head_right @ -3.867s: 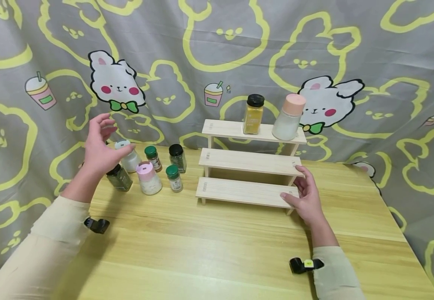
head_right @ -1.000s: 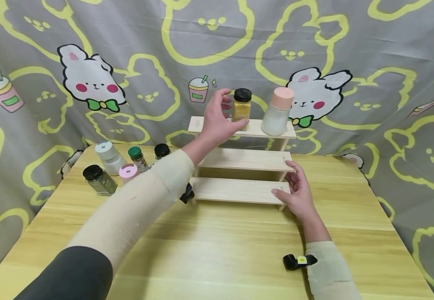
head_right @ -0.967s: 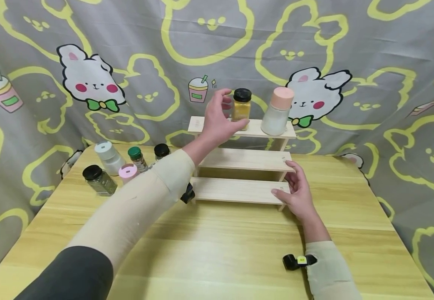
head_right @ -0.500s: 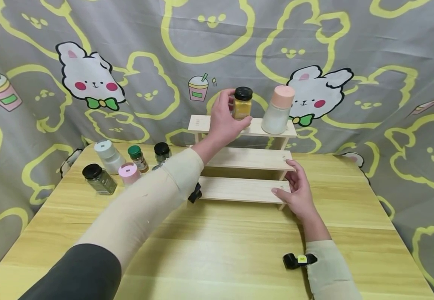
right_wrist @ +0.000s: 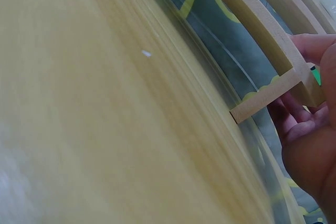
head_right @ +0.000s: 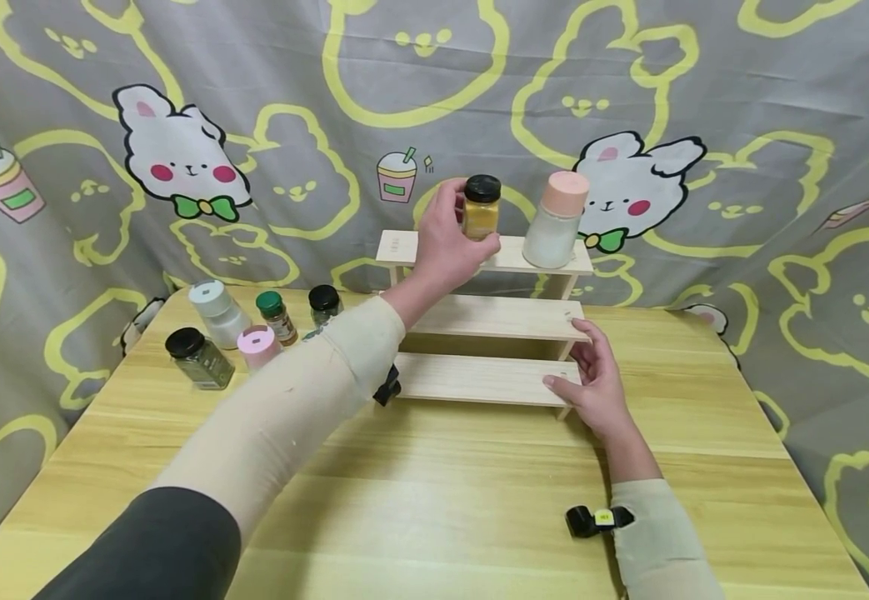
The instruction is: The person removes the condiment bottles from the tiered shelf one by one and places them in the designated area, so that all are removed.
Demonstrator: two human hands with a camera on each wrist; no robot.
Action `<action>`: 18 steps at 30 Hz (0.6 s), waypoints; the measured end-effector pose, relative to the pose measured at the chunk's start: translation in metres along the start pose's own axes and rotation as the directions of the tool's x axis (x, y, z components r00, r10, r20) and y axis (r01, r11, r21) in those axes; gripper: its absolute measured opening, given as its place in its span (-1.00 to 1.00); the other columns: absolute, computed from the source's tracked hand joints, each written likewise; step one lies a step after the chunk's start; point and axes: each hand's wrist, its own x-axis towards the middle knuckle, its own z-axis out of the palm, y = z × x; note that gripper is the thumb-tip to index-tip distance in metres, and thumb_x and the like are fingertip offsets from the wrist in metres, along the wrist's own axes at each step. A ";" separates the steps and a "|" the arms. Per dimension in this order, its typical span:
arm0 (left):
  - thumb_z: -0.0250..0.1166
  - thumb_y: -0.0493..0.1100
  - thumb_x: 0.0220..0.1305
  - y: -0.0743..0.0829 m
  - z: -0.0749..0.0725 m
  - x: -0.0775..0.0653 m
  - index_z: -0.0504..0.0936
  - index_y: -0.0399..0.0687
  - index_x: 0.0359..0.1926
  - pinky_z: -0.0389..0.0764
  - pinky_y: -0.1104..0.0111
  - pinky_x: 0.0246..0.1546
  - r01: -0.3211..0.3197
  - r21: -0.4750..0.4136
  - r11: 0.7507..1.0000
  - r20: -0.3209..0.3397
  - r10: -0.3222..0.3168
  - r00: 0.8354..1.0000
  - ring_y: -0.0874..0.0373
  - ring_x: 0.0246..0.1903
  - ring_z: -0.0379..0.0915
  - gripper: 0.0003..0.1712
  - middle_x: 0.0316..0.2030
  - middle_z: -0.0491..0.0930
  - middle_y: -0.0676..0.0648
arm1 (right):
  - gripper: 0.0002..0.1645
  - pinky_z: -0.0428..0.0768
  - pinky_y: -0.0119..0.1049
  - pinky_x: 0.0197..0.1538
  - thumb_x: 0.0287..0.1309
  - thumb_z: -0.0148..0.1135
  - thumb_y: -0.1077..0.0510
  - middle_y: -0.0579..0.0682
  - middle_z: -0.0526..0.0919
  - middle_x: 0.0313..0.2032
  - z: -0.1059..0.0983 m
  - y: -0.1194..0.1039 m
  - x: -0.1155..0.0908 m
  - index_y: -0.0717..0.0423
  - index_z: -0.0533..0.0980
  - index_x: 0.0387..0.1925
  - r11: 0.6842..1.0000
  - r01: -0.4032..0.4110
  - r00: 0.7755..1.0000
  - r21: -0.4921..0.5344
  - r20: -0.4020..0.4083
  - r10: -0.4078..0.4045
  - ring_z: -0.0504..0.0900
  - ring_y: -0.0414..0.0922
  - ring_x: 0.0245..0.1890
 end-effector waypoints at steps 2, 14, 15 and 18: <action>0.47 -0.23 -0.05 -0.002 -0.003 -0.001 0.36 -0.15 0.22 0.40 0.44 -0.05 -0.017 -0.001 1.000 -0.012 0.016 1.000 0.11 -0.02 0.38 -0.23 -0.01 0.46 -0.07 | 0.15 0.48 -0.34 0.14 -0.26 0.18 0.83 0.16 0.51 0.10 0.000 0.000 0.000 0.25 0.15 0.43 1.000 0.001 1.000 0.001 0.002 -0.001 0.46 0.13 0.13; 0.46 -0.25 -0.10 0.006 -0.030 -0.006 0.38 -0.17 0.18 0.47 0.45 -0.15 -0.079 -0.058 0.995 -0.027 0.078 0.997 0.12 -0.09 0.41 -0.25 -0.09 0.47 -0.07 | 0.16 0.48 -0.33 0.14 -0.25 0.18 0.83 0.16 0.51 0.10 0.000 0.000 0.000 0.22 0.15 0.44 1.000 -0.003 1.000 0.010 0.004 0.003 0.45 0.11 0.13; 0.47 -0.25 -0.09 0.006 -0.032 -0.007 0.38 -0.18 0.18 0.49 0.45 -0.16 -0.089 -0.066 0.994 -0.030 0.087 0.996 0.11 -0.10 0.42 -0.24 -0.10 0.48 -0.08 | 0.16 0.49 -0.34 0.14 -0.26 0.18 0.83 0.18 0.51 0.10 0.000 0.000 0.000 0.23 0.15 0.44 1.000 -0.004 1.000 0.011 0.003 0.004 0.45 0.12 0.13; 0.49 -0.25 -0.10 0.007 -0.041 -0.010 0.39 -0.18 0.18 0.50 0.44 -0.15 -0.110 -0.082 0.991 -0.041 0.106 0.993 0.11 -0.12 0.43 -0.24 -0.11 0.48 -0.07 | 0.16 0.51 -0.35 0.11 -0.26 0.18 0.84 0.22 0.50 0.10 0.000 0.000 0.000 0.23 0.16 0.43 1.000 -0.004 1.000 0.012 -0.001 0.004 0.46 0.13 0.13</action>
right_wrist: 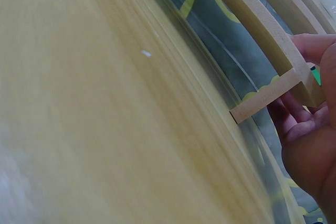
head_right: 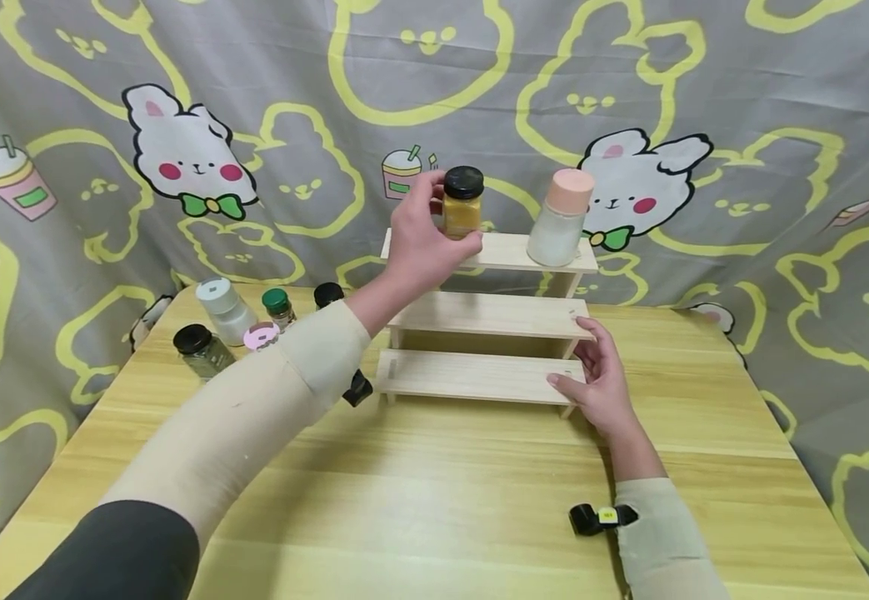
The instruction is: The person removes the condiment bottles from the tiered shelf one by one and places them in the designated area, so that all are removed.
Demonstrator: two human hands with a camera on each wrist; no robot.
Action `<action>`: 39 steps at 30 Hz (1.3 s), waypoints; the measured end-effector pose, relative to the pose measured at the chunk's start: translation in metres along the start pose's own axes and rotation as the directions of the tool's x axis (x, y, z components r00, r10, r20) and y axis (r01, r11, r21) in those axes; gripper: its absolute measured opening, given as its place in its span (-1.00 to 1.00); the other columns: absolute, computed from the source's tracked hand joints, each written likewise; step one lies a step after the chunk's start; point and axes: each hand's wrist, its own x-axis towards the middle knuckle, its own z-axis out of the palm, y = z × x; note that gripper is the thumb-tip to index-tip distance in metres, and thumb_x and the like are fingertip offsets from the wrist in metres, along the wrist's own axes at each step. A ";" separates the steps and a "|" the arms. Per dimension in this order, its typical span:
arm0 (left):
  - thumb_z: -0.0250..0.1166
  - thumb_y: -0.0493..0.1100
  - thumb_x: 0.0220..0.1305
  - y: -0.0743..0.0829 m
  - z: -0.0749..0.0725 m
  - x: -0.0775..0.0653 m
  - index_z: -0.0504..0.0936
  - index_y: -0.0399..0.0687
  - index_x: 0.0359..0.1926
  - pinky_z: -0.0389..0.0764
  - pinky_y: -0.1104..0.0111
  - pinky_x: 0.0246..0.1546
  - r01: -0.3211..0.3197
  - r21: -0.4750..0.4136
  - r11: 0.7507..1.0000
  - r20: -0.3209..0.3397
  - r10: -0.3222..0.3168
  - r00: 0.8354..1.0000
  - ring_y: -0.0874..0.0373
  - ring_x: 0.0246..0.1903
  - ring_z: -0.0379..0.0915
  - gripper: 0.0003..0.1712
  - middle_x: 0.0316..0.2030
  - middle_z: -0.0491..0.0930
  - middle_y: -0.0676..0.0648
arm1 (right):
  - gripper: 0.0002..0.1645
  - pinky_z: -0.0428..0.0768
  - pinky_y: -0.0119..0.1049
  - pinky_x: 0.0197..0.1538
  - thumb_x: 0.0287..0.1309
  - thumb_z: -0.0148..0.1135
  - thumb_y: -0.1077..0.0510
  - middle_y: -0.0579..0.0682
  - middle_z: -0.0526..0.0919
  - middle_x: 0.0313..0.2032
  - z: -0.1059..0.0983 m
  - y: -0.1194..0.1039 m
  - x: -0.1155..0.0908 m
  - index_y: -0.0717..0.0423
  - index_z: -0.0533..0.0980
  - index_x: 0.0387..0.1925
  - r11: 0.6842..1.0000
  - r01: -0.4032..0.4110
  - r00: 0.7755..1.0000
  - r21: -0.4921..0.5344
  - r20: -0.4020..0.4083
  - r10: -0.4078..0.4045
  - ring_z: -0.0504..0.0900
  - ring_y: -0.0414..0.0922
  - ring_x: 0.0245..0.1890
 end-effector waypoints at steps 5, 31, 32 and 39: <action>0.51 -0.25 -0.12 0.001 -0.016 -0.006 0.42 -0.18 0.15 0.52 0.36 -0.12 -0.022 0.001 1.000 -0.042 0.022 0.999 0.11 -0.14 0.45 -0.26 -0.12 0.50 -0.06 | 0.16 0.52 -0.36 0.10 -0.26 0.18 0.83 0.16 0.51 0.10 0.000 0.001 -0.001 0.21 0.16 0.44 1.000 -0.003 1.000 -0.004 0.002 0.003 0.49 0.06 0.11; 0.49 -0.34 -0.12 0.021 -0.101 -0.053 0.41 -0.14 0.16 0.66 0.40 -0.25 0.039 -0.009 0.999 -0.098 -0.040 0.994 0.22 -0.15 0.47 -0.25 -0.06 0.51 -0.04 | 0.17 0.50 -0.36 0.11 -0.28 0.18 0.85 0.19 0.52 0.09 0.002 0.000 0.001 0.23 0.16 0.43 1.000 0.009 1.000 0.009 -0.005 -0.009 0.48 0.10 0.11; 0.49 -0.34 -0.13 0.020 -0.104 -0.057 0.41 -0.15 0.16 0.66 0.39 -0.25 0.039 -0.003 0.999 -0.099 -0.039 0.994 0.21 -0.14 0.47 -0.25 -0.06 0.51 -0.04 | 0.17 0.50 -0.36 0.11 -0.28 0.18 0.85 0.20 0.52 0.09 0.002 0.000 0.001 0.24 0.16 0.43 1.000 0.011 1.000 0.011 -0.005 -0.011 0.48 0.09 0.11; 0.52 -0.32 -0.13 0.014 -0.120 -0.082 0.41 -0.16 0.16 0.67 0.35 -0.25 0.055 0.037 0.998 -0.106 -0.051 0.993 0.17 -0.13 0.50 -0.24 -0.06 0.53 -0.05 | 0.17 0.52 -0.36 0.10 -0.30 0.17 0.86 0.26 0.50 0.09 0.001 0.002 0.001 0.24 0.17 0.42 1.000 0.023 1.000 0.019 -0.001 -0.023 0.50 0.08 0.10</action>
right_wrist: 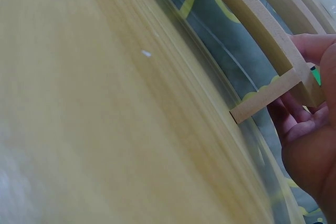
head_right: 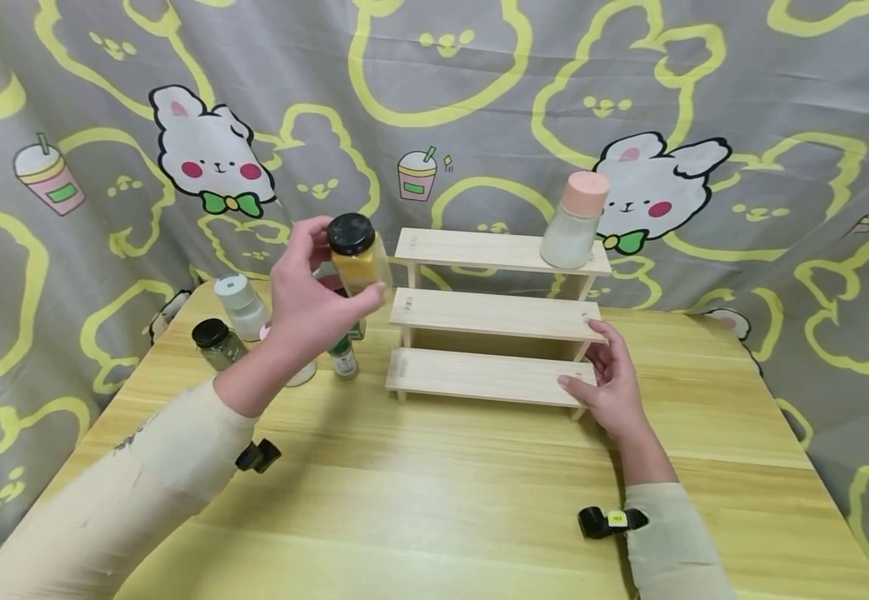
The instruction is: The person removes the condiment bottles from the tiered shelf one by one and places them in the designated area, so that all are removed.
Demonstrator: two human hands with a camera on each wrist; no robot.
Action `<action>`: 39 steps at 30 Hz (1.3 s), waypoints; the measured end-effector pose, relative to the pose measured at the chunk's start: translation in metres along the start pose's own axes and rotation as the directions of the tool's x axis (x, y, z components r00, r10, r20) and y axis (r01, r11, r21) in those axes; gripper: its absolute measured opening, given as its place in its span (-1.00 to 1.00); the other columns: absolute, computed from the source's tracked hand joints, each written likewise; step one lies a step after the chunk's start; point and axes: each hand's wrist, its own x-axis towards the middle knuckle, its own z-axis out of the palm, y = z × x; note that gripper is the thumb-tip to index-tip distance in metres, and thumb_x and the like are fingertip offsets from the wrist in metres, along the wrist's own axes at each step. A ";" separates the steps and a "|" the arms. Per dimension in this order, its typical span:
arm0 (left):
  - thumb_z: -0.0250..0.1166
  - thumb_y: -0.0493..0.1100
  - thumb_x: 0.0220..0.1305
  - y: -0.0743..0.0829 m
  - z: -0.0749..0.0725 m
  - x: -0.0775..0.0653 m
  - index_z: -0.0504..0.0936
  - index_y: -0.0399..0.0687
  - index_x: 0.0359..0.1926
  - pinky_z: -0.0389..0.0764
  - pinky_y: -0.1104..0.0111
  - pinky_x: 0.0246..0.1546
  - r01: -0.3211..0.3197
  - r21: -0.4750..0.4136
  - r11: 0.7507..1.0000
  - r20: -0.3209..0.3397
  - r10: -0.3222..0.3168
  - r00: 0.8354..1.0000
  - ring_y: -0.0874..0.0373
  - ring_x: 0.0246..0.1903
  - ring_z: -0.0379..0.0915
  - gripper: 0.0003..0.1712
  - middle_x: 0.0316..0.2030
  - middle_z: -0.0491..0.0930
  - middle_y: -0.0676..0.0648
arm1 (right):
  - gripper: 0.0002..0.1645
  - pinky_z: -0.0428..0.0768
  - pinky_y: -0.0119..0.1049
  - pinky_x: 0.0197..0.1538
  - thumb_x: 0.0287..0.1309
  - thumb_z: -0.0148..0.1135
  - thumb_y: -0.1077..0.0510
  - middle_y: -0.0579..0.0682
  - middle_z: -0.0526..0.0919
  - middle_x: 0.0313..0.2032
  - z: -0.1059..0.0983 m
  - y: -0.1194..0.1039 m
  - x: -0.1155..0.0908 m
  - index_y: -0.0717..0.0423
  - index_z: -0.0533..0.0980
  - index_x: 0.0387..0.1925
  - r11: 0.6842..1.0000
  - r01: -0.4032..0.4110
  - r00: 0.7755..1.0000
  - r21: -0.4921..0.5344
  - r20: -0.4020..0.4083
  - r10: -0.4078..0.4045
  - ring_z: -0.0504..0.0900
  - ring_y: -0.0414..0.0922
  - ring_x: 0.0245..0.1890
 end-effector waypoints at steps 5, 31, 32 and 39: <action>0.54 -0.31 -0.15 -0.010 -0.008 -0.017 0.43 -0.16 0.13 0.68 0.31 -0.28 0.003 0.016 1.000 -0.033 -0.002 0.999 0.16 -0.16 0.51 -0.25 -0.08 0.54 -0.04 | 0.17 0.52 -0.37 0.09 -0.28 0.17 0.86 0.21 0.51 0.09 0.000 -0.001 -0.001 0.23 0.17 0.43 1.000 -0.009 1.000 -0.004 0.003 0.009 0.50 0.04 0.10; 0.59 -0.38 -0.26 -0.045 -0.025 -0.088 0.41 -0.13 0.12 0.65 0.14 -0.28 0.273 0.023 0.962 0.026 -0.274 0.962 0.07 -0.16 0.47 -0.17 -0.08 0.52 -0.08 | 0.16 0.52 -0.37 0.10 -0.27 0.16 0.85 0.31 0.49 0.10 0.000 -0.003 -0.002 0.24 0.16 0.43 1.000 -0.010 1.000 -0.003 0.000 0.010 0.51 0.02 0.10; 0.59 -0.38 -0.26 -0.046 -0.025 -0.090 0.41 -0.13 0.11 0.65 0.14 -0.28 0.285 0.025 0.958 0.033 -0.286 0.958 0.06 -0.16 0.47 -0.17 -0.08 0.51 -0.09 | 0.16 0.52 -0.37 0.10 -0.27 0.16 0.85 0.28 0.50 0.10 0.000 -0.003 -0.002 0.24 0.16 0.43 1.000 -0.011 1.000 -0.005 0.001 0.011 0.51 0.01 0.10; 0.58 -0.38 -0.25 -0.053 -0.027 -0.106 0.39 -0.12 0.11 0.64 0.12 -0.19 0.381 0.059 0.923 0.072 -0.385 0.920 0.01 -0.13 0.42 -0.17 -0.06 0.47 -0.11 | 0.15 0.54 -0.37 0.09 -0.27 0.17 0.85 0.37 0.45 0.11 0.001 -0.003 -0.001 0.24 0.16 0.43 1.000 -0.012 1.000 0.001 0.002 0.012 0.50 0.07 0.11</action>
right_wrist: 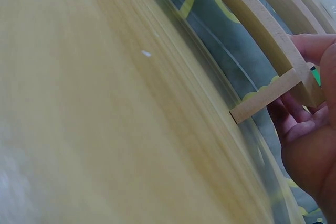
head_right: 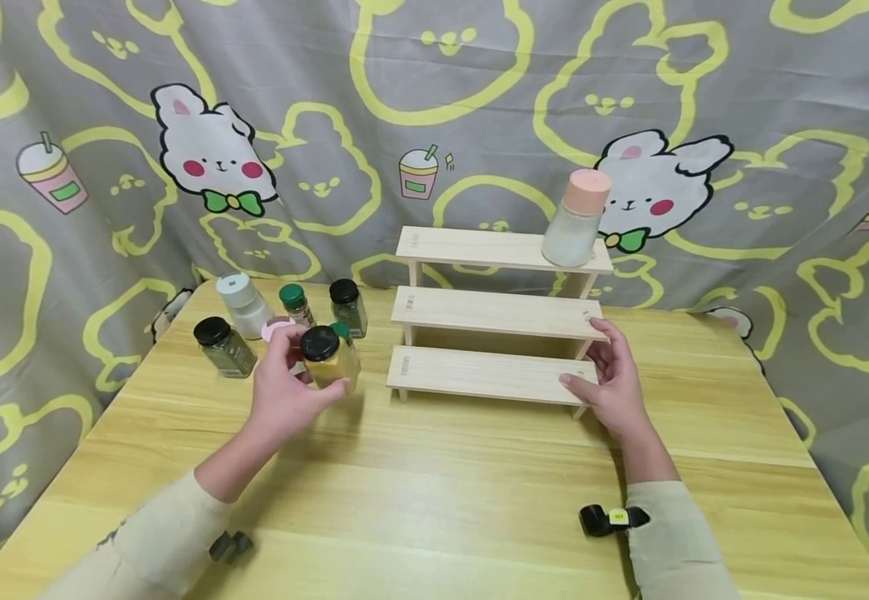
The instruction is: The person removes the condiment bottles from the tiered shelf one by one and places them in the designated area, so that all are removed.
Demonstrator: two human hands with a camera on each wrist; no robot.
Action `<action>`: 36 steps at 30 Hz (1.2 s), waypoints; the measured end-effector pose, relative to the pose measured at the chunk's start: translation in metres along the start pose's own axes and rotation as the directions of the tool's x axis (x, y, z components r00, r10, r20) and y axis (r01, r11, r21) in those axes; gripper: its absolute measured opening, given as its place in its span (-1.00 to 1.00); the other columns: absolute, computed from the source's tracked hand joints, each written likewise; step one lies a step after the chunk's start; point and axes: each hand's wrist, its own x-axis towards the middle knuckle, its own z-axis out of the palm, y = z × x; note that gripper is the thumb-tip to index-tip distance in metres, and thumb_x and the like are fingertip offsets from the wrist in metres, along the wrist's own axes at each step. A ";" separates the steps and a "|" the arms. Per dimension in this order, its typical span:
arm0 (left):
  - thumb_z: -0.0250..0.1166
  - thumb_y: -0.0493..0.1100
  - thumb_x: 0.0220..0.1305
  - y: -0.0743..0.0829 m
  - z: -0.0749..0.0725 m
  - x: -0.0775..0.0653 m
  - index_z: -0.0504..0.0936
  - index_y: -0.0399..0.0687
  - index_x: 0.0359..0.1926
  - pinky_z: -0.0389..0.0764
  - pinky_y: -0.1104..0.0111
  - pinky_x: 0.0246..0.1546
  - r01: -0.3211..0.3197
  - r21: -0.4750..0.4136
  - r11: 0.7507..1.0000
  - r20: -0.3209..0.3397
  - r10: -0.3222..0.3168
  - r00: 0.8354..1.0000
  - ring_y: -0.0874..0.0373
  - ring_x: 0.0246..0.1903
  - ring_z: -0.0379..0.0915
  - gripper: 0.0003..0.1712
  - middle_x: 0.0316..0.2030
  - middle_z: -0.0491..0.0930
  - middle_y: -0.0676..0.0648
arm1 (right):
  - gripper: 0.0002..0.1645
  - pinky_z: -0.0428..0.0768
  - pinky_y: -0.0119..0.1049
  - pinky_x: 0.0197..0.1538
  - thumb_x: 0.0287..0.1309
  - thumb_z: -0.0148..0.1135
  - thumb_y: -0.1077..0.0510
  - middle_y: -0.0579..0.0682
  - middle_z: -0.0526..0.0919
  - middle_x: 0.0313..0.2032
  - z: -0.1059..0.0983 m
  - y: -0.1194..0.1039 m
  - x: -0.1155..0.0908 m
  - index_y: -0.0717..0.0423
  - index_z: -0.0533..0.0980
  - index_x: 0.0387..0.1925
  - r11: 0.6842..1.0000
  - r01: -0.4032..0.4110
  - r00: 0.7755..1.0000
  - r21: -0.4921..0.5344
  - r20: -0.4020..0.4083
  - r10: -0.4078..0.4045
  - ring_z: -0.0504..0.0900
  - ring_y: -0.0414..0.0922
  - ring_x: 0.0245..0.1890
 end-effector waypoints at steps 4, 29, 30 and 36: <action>0.59 -0.38 -0.27 -0.008 0.001 -0.005 0.38 -0.13 0.09 0.62 0.12 -0.23 -0.005 0.008 1.000 0.002 0.005 1.000 0.00 -0.15 0.42 -0.17 -0.11 0.50 -0.12 | 0.15 0.54 -0.37 0.08 -0.27 0.16 0.85 0.39 0.45 0.11 0.001 0.000 0.000 0.24 0.16 0.43 1.000 -0.001 1.000 0.006 -0.002 0.001 0.50 0.09 0.11; 0.58 -0.44 -0.30 -0.037 0.007 -0.019 0.41 -0.10 0.00 0.55 0.15 -0.23 0.016 0.016 1.000 0.055 -0.017 0.998 -0.05 -0.12 0.46 -0.22 -0.09 0.53 -0.07 | 0.15 0.52 -0.38 0.10 -0.24 0.18 0.83 0.19 0.50 0.11 0.000 -0.001 -0.001 0.20 0.16 0.44 1.000 -0.005 1.000 -0.014 0.010 0.006 0.49 0.05 0.12; 0.58 -0.45 -0.30 -0.038 0.007 -0.020 0.41 -0.10 0.01 0.56 0.15 -0.22 0.018 0.017 1.000 0.056 -0.019 0.998 -0.04 -0.12 0.46 -0.22 -0.09 0.53 -0.07 | 0.15 0.51 -0.38 0.10 -0.24 0.18 0.83 0.20 0.50 0.11 0.000 0.000 -0.001 0.20 0.16 0.44 1.000 -0.005 1.000 -0.017 0.009 0.005 0.48 0.06 0.13; 0.57 -0.46 -0.27 -0.046 0.009 -0.022 0.40 -0.12 0.04 0.57 0.14 -0.16 0.027 0.027 0.999 0.074 -0.029 0.997 -0.03 -0.06 0.48 -0.21 -0.05 0.54 -0.07 | 0.17 0.48 -0.36 0.13 -0.24 0.18 0.84 0.18 0.49 0.10 -0.001 0.001 -0.001 0.19 0.16 0.45 1.000 -0.003 1.000 -0.028 0.010 0.003 0.46 0.07 0.13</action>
